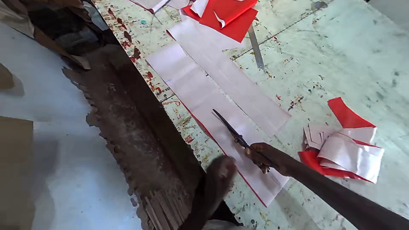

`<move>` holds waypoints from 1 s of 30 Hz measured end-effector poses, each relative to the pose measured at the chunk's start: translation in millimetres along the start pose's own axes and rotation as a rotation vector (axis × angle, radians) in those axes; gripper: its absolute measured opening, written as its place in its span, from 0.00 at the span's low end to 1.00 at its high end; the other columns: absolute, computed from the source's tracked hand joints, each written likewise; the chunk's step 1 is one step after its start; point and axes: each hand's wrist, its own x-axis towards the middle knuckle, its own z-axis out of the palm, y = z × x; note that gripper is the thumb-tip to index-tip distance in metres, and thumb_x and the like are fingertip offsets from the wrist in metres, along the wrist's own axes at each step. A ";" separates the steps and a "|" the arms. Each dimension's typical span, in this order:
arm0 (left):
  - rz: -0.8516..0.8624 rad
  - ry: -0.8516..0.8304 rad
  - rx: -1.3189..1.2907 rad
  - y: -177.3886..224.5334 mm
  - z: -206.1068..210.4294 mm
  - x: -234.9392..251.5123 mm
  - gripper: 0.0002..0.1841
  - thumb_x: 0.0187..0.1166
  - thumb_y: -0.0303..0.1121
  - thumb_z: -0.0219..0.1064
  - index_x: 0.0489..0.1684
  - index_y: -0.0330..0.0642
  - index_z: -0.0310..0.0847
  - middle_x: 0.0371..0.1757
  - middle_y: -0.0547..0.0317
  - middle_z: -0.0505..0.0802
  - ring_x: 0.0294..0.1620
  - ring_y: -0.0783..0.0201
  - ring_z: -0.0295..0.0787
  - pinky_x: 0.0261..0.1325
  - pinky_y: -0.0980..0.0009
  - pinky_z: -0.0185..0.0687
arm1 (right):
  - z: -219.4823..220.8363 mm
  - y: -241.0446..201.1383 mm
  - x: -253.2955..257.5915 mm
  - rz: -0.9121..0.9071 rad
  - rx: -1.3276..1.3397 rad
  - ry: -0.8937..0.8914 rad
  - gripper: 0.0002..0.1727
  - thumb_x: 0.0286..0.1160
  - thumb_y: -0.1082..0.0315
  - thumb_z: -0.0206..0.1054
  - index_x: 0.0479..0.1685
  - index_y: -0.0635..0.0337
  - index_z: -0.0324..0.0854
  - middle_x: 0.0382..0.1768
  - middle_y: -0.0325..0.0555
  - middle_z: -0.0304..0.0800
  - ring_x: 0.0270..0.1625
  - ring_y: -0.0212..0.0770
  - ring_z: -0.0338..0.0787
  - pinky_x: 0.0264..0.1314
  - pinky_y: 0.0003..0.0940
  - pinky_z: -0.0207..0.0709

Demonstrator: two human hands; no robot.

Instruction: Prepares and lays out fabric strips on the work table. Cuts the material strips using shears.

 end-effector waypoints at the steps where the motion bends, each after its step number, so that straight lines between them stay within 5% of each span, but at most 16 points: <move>1: -0.165 0.148 -0.120 -0.7 -12.6 17.3 0.16 0.81 0.33 0.65 0.54 0.25 0.82 0.43 0.50 0.93 0.39 0.63 0.91 0.46 0.65 0.90 | -0.3 1.1 1.8 -0.001 -0.004 -0.003 0.23 0.74 0.42 0.73 0.37 0.51 0.74 0.18 0.32 0.72 0.17 0.29 0.77 0.22 0.24 0.77; 3: -0.434 0.297 -0.291 -4.3 -37.1 55.2 0.30 0.81 0.32 0.69 0.80 0.34 0.63 0.53 0.48 0.90 0.34 0.59 0.91 0.36 0.63 0.91 | -0.6 5.4 5.2 -0.018 -0.009 -0.016 0.24 0.74 0.41 0.72 0.38 0.51 0.74 0.18 0.32 0.73 0.17 0.29 0.78 0.23 0.24 0.78; 5: -0.555 0.318 -0.292 -2.7 -50.6 86.3 0.38 0.80 0.34 0.73 0.87 0.45 0.53 0.47 0.48 0.91 0.28 0.57 0.90 0.29 0.62 0.89 | -1.4 10.1 7.9 -0.041 -0.001 -0.033 0.25 0.73 0.39 0.72 0.38 0.51 0.74 0.19 0.32 0.73 0.17 0.29 0.78 0.23 0.24 0.79; 8: -0.535 0.247 -0.046 -9.3 -53.0 110.5 0.41 0.75 0.40 0.78 0.86 0.48 0.55 0.34 0.50 0.90 0.24 0.57 0.87 0.27 0.59 0.87 | -3.0 14.0 10.7 -0.066 0.022 -0.049 0.27 0.70 0.36 0.73 0.38 0.51 0.74 0.19 0.32 0.72 0.16 0.30 0.77 0.21 0.25 0.78; 10: -0.497 0.253 0.016 -20.6 -47.4 117.2 0.41 0.72 0.34 0.80 0.85 0.49 0.58 0.30 0.52 0.90 0.23 0.57 0.86 0.28 0.58 0.86 | -5.2 16.3 12.8 -0.083 0.033 -0.057 0.28 0.69 0.35 0.73 0.38 0.50 0.74 0.18 0.33 0.72 0.16 0.30 0.77 0.21 0.25 0.78; 17: -0.521 0.222 0.077 -24.3 -45.6 119.3 0.36 0.73 0.31 0.79 0.79 0.47 0.62 0.31 0.51 0.89 0.24 0.56 0.86 0.28 0.58 0.85 | -5.9 26.4 18.8 -0.140 0.025 -0.032 0.26 0.68 0.40 0.76 0.34 0.54 0.74 0.16 0.34 0.73 0.14 0.31 0.77 0.19 0.27 0.78; 24: -0.493 0.163 -0.043 -25.3 -54.8 118.8 0.29 0.75 0.30 0.77 0.73 0.42 0.67 0.33 0.53 0.88 0.22 0.60 0.83 0.23 0.64 0.81 | -3.5 -16.1 30.9 -0.106 -0.017 -0.059 0.22 0.81 0.44 0.67 0.37 0.54 0.74 0.18 0.34 0.72 0.17 0.30 0.77 0.23 0.25 0.79; 30: -0.512 0.154 -0.109 -25.7 -57.3 119.4 0.26 0.77 0.29 0.75 0.71 0.43 0.70 0.35 0.53 0.90 0.22 0.60 0.83 0.22 0.66 0.81 | 4.6 -17.6 43.2 -0.118 -0.042 0.026 0.22 0.74 0.49 0.76 0.33 0.57 0.74 0.14 0.36 0.72 0.13 0.31 0.77 0.17 0.26 0.77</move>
